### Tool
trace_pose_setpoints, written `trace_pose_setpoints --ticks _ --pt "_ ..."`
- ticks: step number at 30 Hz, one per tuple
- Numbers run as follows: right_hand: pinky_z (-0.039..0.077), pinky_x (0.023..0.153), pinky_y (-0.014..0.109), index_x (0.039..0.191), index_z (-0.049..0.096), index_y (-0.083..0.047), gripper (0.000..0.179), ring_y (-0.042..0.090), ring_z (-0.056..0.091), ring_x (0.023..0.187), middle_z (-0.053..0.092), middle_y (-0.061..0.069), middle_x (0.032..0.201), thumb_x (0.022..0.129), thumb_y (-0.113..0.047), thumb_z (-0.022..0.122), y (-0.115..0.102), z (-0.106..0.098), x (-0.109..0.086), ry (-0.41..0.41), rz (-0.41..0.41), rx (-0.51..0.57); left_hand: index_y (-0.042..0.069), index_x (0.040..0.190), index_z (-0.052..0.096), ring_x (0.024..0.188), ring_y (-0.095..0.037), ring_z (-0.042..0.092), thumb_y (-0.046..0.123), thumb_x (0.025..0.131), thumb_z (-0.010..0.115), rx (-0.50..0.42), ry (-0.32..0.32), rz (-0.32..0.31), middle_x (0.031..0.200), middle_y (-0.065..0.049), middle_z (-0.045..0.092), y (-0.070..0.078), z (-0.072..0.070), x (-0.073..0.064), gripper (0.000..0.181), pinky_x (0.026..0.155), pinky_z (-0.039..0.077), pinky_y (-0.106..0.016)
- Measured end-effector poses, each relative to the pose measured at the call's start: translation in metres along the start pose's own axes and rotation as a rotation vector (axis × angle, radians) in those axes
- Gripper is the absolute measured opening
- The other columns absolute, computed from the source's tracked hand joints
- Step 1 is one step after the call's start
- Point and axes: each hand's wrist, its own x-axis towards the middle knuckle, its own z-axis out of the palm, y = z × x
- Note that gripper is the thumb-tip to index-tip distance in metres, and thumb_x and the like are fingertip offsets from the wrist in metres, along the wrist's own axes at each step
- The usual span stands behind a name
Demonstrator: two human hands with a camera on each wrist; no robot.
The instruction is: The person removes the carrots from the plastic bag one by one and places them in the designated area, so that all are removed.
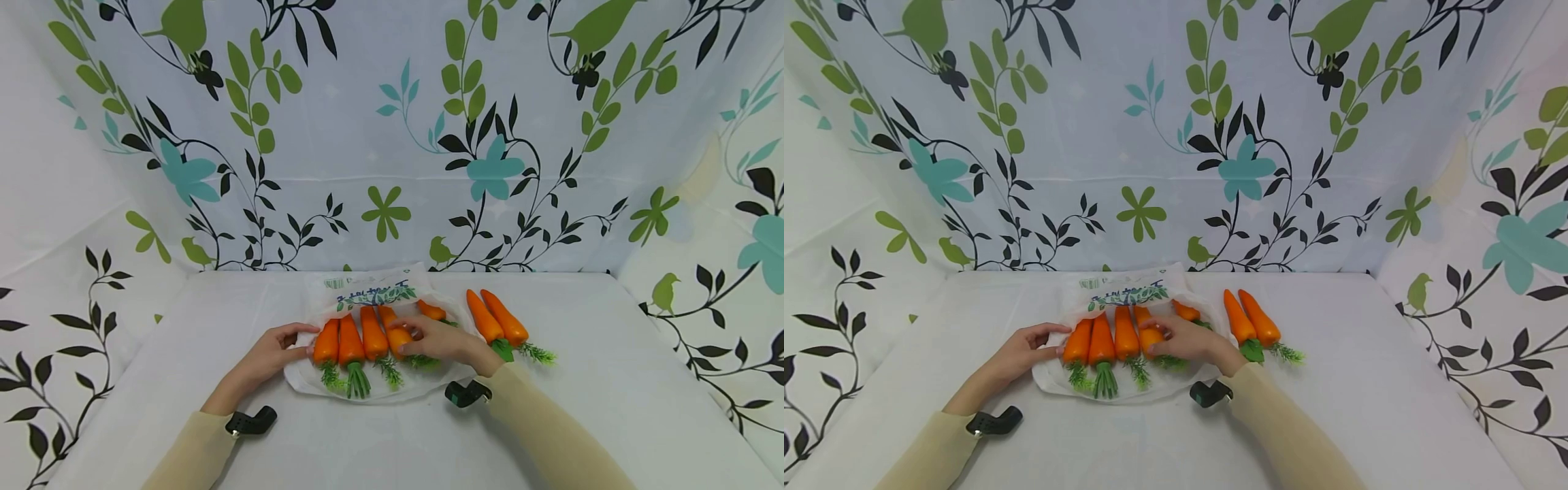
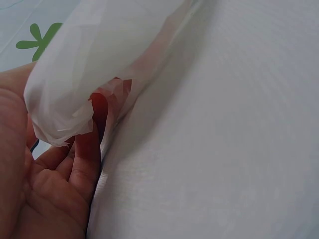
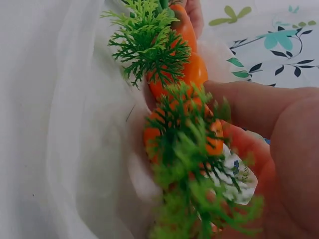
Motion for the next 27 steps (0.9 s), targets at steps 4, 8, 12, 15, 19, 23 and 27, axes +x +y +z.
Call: trace_pose_setpoints --ticks 4,8,12,15,19,23,27 --pt "0.044 0.093 0.040 0.139 0.056 -0.021 0.048 0.023 0.051 0.108 0.054 0.005 0.124 0.093 -0.026 0.071 -0.0005 0.0013 -0.0007 0.014 -0.016 0.011 0.009 0.128 0.066 0.106 -0.027 0.048 0.023 0.089 0.076 0.002 0.001 0.002 0.134 -0.012 0.058 0.0004 0.0000 -0.0002 0.043 0.091 0.040 -0.031" --pt "0.045 0.088 0.038 0.136 0.057 -0.021 0.047 0.023 0.051 0.103 0.054 0.006 0.121 0.092 -0.024 0.073 0.0010 0.0022 -0.0005 0.031 -0.021 0.009 0.009 0.128 0.066 0.103 -0.027 0.048 0.022 0.089 0.076 -0.007 0.001 0.006 0.133 -0.012 0.058 -0.0004 0.0001 -0.0001 0.043 0.088 0.040 -0.029" --pt "0.046 0.084 0.037 0.134 0.058 -0.022 0.045 0.023 0.052 0.099 0.055 0.005 0.117 0.092 -0.024 0.073 0.0029 0.0036 -0.0003 0.045 -0.025 -0.002 0.008 0.128 0.066 0.103 -0.027 0.048 0.022 0.089 0.076 -0.014 0.000 0.011 0.133 -0.012 0.058 -0.0009 0.0006 -0.0002 0.042 0.087 0.040 -0.028" --pt "0.046 0.085 0.037 0.134 0.059 -0.022 0.044 0.023 0.053 0.098 0.055 0.005 0.118 0.092 -0.024 0.072 0.0034 0.0043 -0.0019 0.057 -0.025 -0.013 0.008 0.128 0.066 0.103 -0.027 0.048 0.022 0.089 0.076 -0.015 0.000 0.015 0.133 -0.012 0.058 -0.0007 0.0011 -0.0001 0.042 0.088 0.040 -0.028" --pt "0.046 0.086 0.038 0.133 0.060 -0.023 0.043 0.023 0.053 0.099 0.056 0.005 0.121 0.092 -0.024 0.073 0.0042 0.0051 -0.0036 0.075 -0.021 -0.006 0.009 0.128 0.066 0.105 -0.027 0.048 0.022 0.089 0.076 -0.010 0.002 0.012 0.134 -0.012 0.057 -0.0006 0.0011 -0.0003 0.042 0.089 0.040 -0.029" --pt "0.047 0.086 0.039 0.132 0.061 -0.023 0.043 0.023 0.054 0.100 0.056 0.006 0.123 0.091 -0.024 0.072 0.0040 0.0047 -0.0048 0.086 -0.011 0.018 0.009 0.129 0.065 0.106 -0.027 0.047 0.023 0.089 0.076 -0.005 0.002 -0.001 0.134 -0.012 0.057 -0.0006 0.0003 -0.0005 0.043 0.089 0.040 -0.030" --pt "0.047 0.088 0.039 0.130 0.062 -0.025 0.041 0.023 0.055 0.101 0.057 0.005 0.123 0.090 -0.024 0.072 0.0037 0.0034 -0.0060 0.107 0.001 0.027 0.009 0.129 0.065 0.108 -0.027 0.047 0.024 0.090 0.076 -0.007 -0.001 -0.005 0.136 -0.012 0.056 -0.0017 -0.0003 0.0006 0.044 0.091 0.040 -0.030"
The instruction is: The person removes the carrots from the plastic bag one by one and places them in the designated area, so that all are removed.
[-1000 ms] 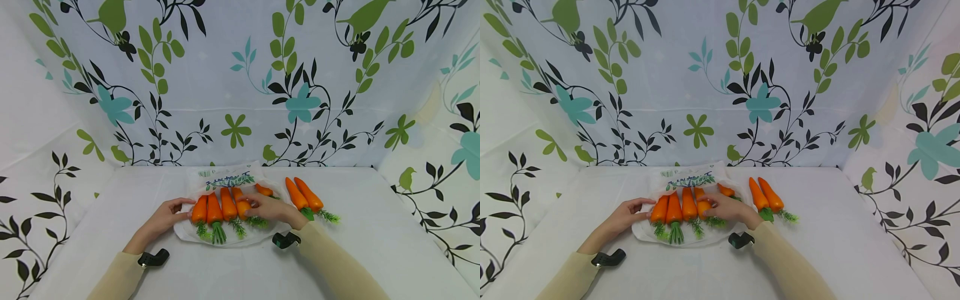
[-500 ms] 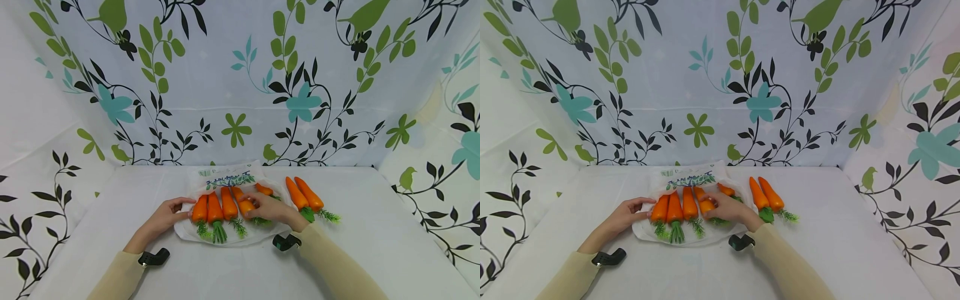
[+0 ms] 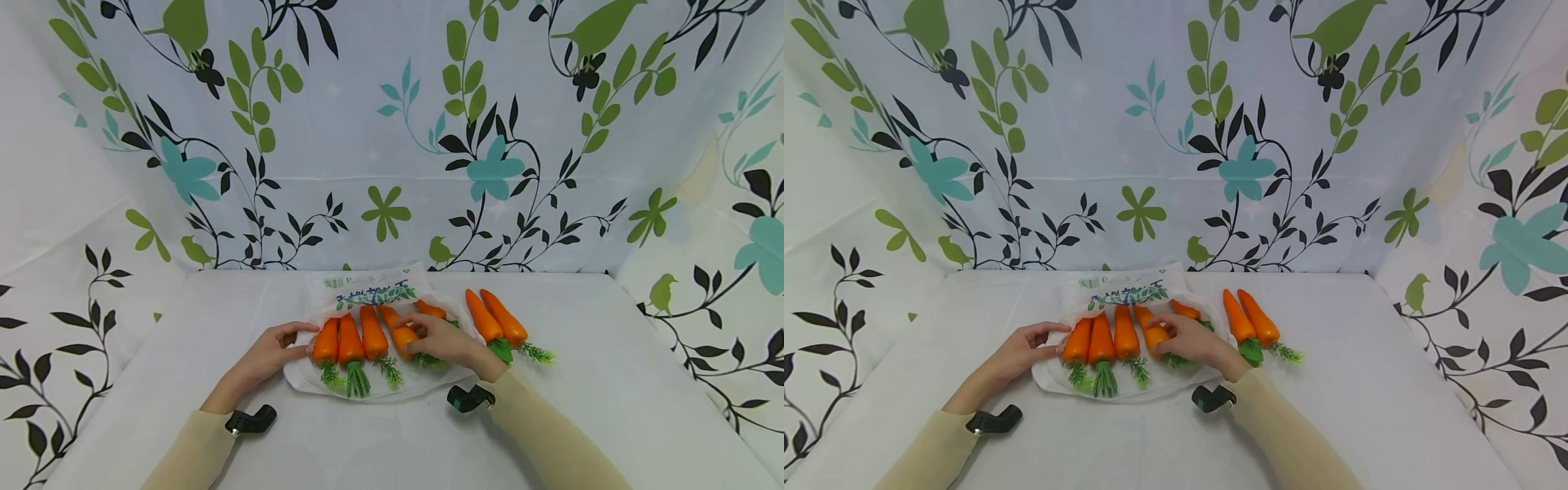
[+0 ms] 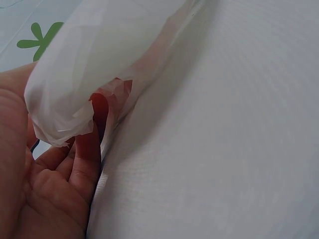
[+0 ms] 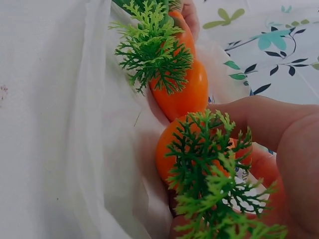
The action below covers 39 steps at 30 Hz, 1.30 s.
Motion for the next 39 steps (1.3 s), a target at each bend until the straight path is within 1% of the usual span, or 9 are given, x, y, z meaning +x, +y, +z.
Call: trace_pose_setpoints --ticks 2,6,11,16,23,26,32,39 --pt "0.047 0.089 0.039 0.128 0.063 -0.026 0.040 0.023 0.055 0.101 0.058 0.005 0.122 0.089 -0.024 0.073 0.000 -0.001 0.000 0.011 0.005 0.001 0.009 0.130 0.064 0.110 -0.026 0.047 0.024 0.090 0.075 -0.004 -0.001 0.001 0.137 -0.012 0.056 0.000 0.000 0.001 0.044 0.093 0.040 -0.030" --pt "0.047 0.089 0.039 0.127 0.064 -0.028 0.039 0.022 0.056 0.101 0.059 0.004 0.121 0.089 -0.025 0.073 0.003 -0.002 -0.001 0.024 0.016 0.010 0.009 0.129 0.065 0.108 -0.027 0.048 0.023 0.090 0.076 -0.011 0.000 0.005 0.136 -0.012 0.057 -0.001 0.000 0.001 0.043 0.091 0.041 -0.029" --pt "0.047 0.091 0.040 0.127 0.063 -0.028 0.039 0.022 0.056 0.103 0.059 0.004 0.122 0.089 -0.026 0.073 0.006 -0.002 -0.001 0.020 0.004 0.031 0.009 0.128 0.066 0.109 -0.026 0.049 0.024 0.089 0.077 -0.009 0.002 0.003 0.136 -0.011 0.057 -0.001 0.000 0.000 0.043 0.093 0.041 -0.029" --pt "0.047 0.091 0.041 0.126 0.063 -0.028 0.038 0.022 0.056 0.105 0.058 0.005 0.124 0.089 -0.026 0.072 0.005 -0.003 -0.003 0.012 -0.006 0.045 0.009 0.129 0.065 0.110 -0.026 0.049 0.024 0.089 0.076 -0.006 0.003 -0.003 0.137 -0.011 0.056 -0.001 0.000 0.000 0.044 0.093 0.041 -0.029" --pt "0.047 0.089 0.039 0.125 0.064 -0.026 0.036 0.022 0.056 0.103 0.059 0.003 0.120 0.089 -0.023 0.072 0.000 -0.003 -0.007 0.005 -0.019 0.048 0.011 0.129 0.065 0.112 -0.027 0.048 0.026 0.090 0.076 0.006 0.007 -0.010 0.139 -0.011 0.055 0.000 0.000 -0.001 0.043 0.098 0.039 -0.041" --pt "0.048 0.088 0.038 0.124 0.065 -0.025 0.036 0.023 0.057 0.102 0.059 0.004 0.120 0.089 -0.022 0.071 -0.003 -0.003 -0.009 0.008 -0.020 0.054 0.011 0.129 0.065 0.111 -0.027 0.047 0.026 0.090 0.075 0.010 0.006 -0.009 0.139 -0.011 0.055 0.001 0.000 -0.001 0.043 0.096 0.039 -0.040" --pt "0.049 0.086 0.037 0.125 0.065 -0.025 0.036 0.023 0.057 0.102 0.058 0.005 0.123 0.090 -0.021 0.072 -0.005 -0.005 -0.013 0.027 -0.015 0.067 0.011 0.128 0.066 0.107 -0.027 0.046 0.025 0.090 0.076 0.010 0.013 -0.007 0.136 -0.011 0.056 0.002 0.001 -0.001 0.042 0.090 0.039 -0.034" --pt "0.049 0.085 0.036 0.128 0.064 -0.024 0.038 0.023 0.056 0.102 0.056 0.006 0.129 0.091 -0.023 0.071 -0.002 -0.010 -0.023 0.035 -0.018 0.064 0.009 0.128 0.066 0.098 -0.026 0.044 0.021 0.090 0.075 -0.005 0.019 0.003 0.125 -0.012 0.057 0.001 0.002 -0.001 0.041 0.077 0.037 -0.031"
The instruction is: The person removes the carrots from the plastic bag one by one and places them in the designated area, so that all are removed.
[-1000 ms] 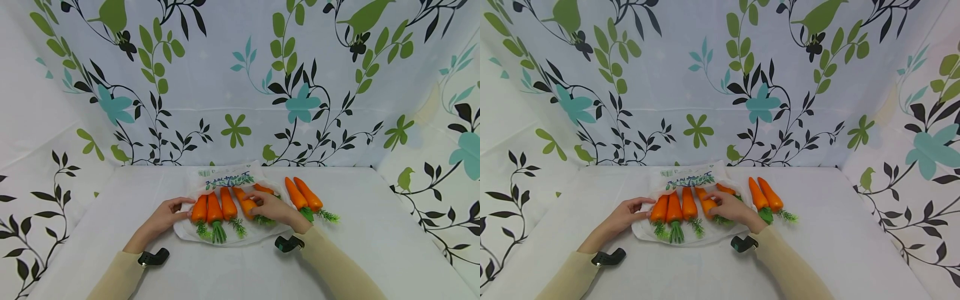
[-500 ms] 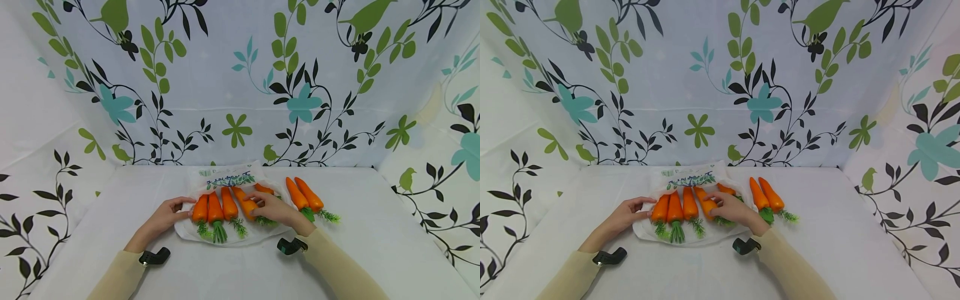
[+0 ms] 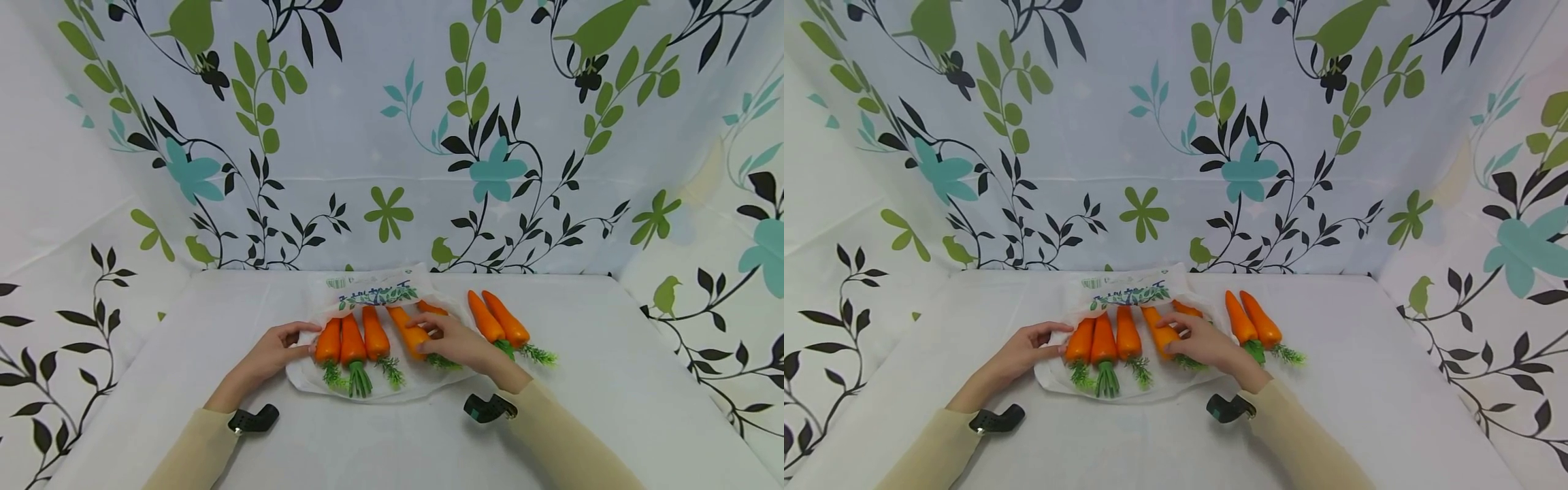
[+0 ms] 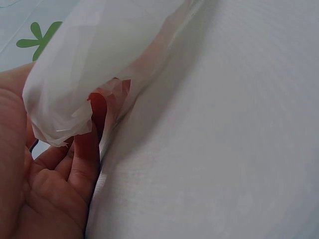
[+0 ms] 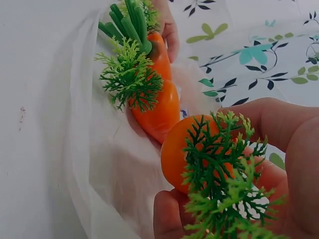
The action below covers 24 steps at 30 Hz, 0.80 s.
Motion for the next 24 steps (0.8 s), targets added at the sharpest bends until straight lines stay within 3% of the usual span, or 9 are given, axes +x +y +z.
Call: trace_pose_setpoints --ticks 7,12,17,24 --pt "0.045 0.092 0.038 0.129 0.063 -0.026 0.039 0.023 0.052 0.108 0.052 0.005 0.136 0.091 -0.026 0.071 0.001 -0.010 -0.013 0.027 0.008 -0.015 0.010 0.128 0.066 0.102 -0.027 0.045 0.022 0.090 0.075 0.008 -0.005 -0.002 0.131 -0.011 0.057 -0.001 -0.001 0.000 0.041 0.083 0.039 -0.030" --pt "0.043 0.096 0.040 0.130 0.063 -0.026 0.038 0.023 0.052 0.113 0.056 0.003 0.133 0.092 -0.024 0.071 0.005 -0.016 -0.024 0.039 -0.006 -0.031 0.009 0.127 0.066 0.102 -0.027 0.045 0.022 0.089 0.076 0.007 -0.005 0.001 0.132 -0.013 0.057 -0.001 -0.001 0.000 0.041 0.083 0.039 -0.029" --pt "0.046 0.092 0.038 0.131 0.062 -0.025 0.040 0.024 0.055 0.109 0.058 0.005 0.127 0.092 -0.025 0.071 0.007 -0.023 -0.036 0.038 -0.008 -0.036 0.008 0.127 0.066 0.103 -0.027 0.046 0.021 0.089 0.076 0.002 -0.007 0.000 0.134 -0.013 0.057 0.000 0.000 0.000 0.041 0.086 0.039 -0.029" --pt "0.048 0.089 0.036 0.134 0.060 -0.020 0.041 0.025 0.057 0.107 0.055 0.009 0.134 0.094 -0.023 0.069 0.012 -0.037 -0.052 0.026 -0.023 -0.039 0.008 0.127 0.066 0.101 -0.027 0.047 0.022 0.089 0.077 -0.010 -0.009 -0.003 0.132 -0.012 0.057 0.002 0.000 0.000 0.042 0.084 0.039 -0.030"
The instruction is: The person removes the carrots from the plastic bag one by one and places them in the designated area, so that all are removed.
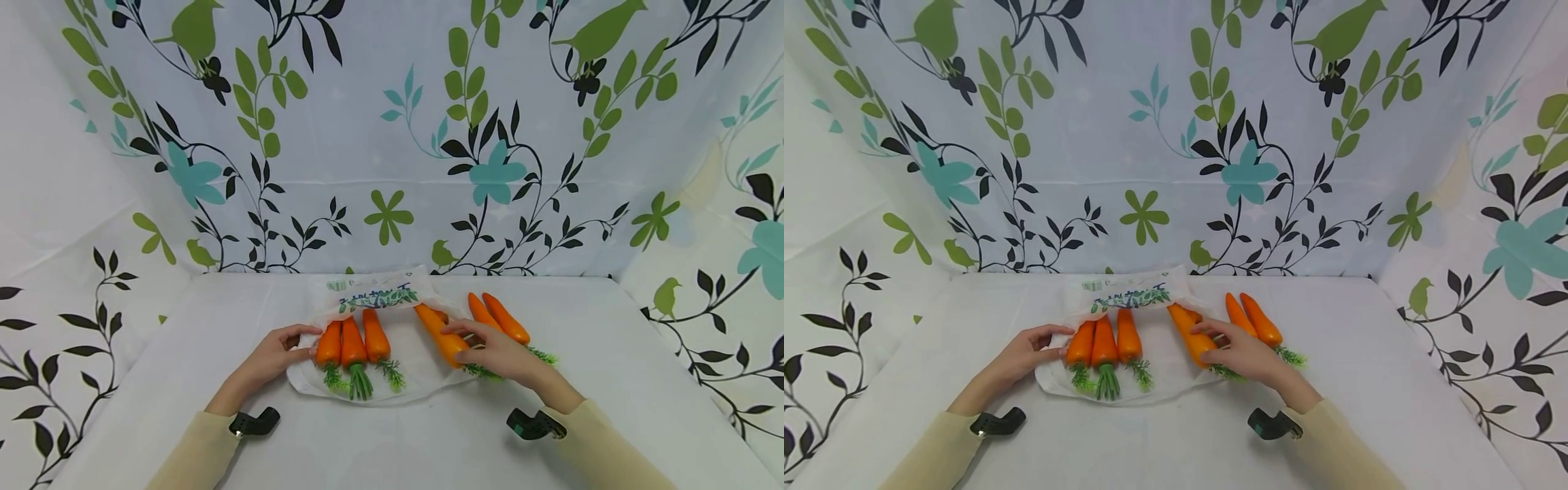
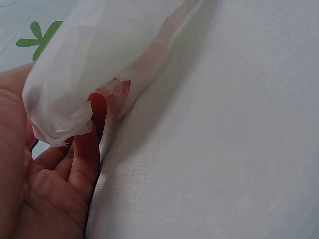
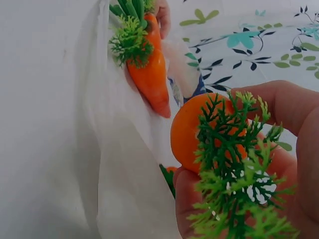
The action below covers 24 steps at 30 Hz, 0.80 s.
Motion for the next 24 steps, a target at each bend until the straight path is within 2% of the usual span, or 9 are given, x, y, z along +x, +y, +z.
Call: trace_pose_setpoints --ticks 6,12,17,21,24 --pt "0.049 0.090 0.033 0.131 0.063 -0.022 0.039 0.026 0.057 0.108 0.056 0.007 0.132 0.093 -0.019 0.068 0.007 -0.009 -0.012 0.013 0.001 0.010 0.007 0.126 0.066 0.101 -0.026 0.049 0.020 0.088 0.078 -0.020 -0.002 0.015 0.131 -0.013 0.059 -0.002 0.000 -0.001 0.042 0.084 0.040 -0.028" --pt "0.047 0.092 0.038 0.130 0.062 -0.021 0.038 0.028 0.054 0.109 0.058 0.007 0.127 0.092 -0.021 0.069 0.013 -0.017 -0.023 0.022 -0.005 -0.018 0.008 0.128 0.066 0.101 -0.027 0.048 0.020 0.089 0.076 -0.003 -0.003 0.018 0.131 -0.012 0.059 -0.003 -0.001 0.000 0.042 0.085 0.040 -0.029" --pt "0.046 0.093 0.039 0.130 0.062 -0.022 0.039 0.028 0.053 0.113 0.056 0.008 0.130 0.092 -0.020 0.069 0.016 -0.025 -0.034 0.026 0.015 -0.016 0.008 0.128 0.065 0.099 -0.026 0.047 0.019 0.089 0.076 -0.003 0.004 0.019 0.129 -0.012 0.059 -0.004 -0.001 0.001 0.042 0.082 0.040 -0.028" --pt "0.047 0.091 0.038 0.132 0.061 -0.022 0.039 0.028 0.053 0.112 0.055 0.010 0.132 0.093 -0.020 0.069 0.018 -0.030 -0.043 0.026 0.030 -0.011 0.009 0.128 0.066 0.101 -0.026 0.048 0.020 0.089 0.076 0.006 0.007 0.012 0.131 -0.012 0.059 -0.002 -0.001 0.000 0.042 0.085 0.041 -0.029" --pt "0.048 0.090 0.035 0.132 0.060 -0.017 0.040 0.030 0.053 0.112 0.054 0.012 0.131 0.093 -0.018 0.068 0.021 -0.035 -0.049 0.027 0.008 -0.021 0.010 0.128 0.066 0.104 -0.027 0.048 0.022 0.089 0.076 0.015 0.008 0.006 0.134 -0.011 0.058 -0.002 -0.001 0.000 0.042 0.089 0.041 -0.033"
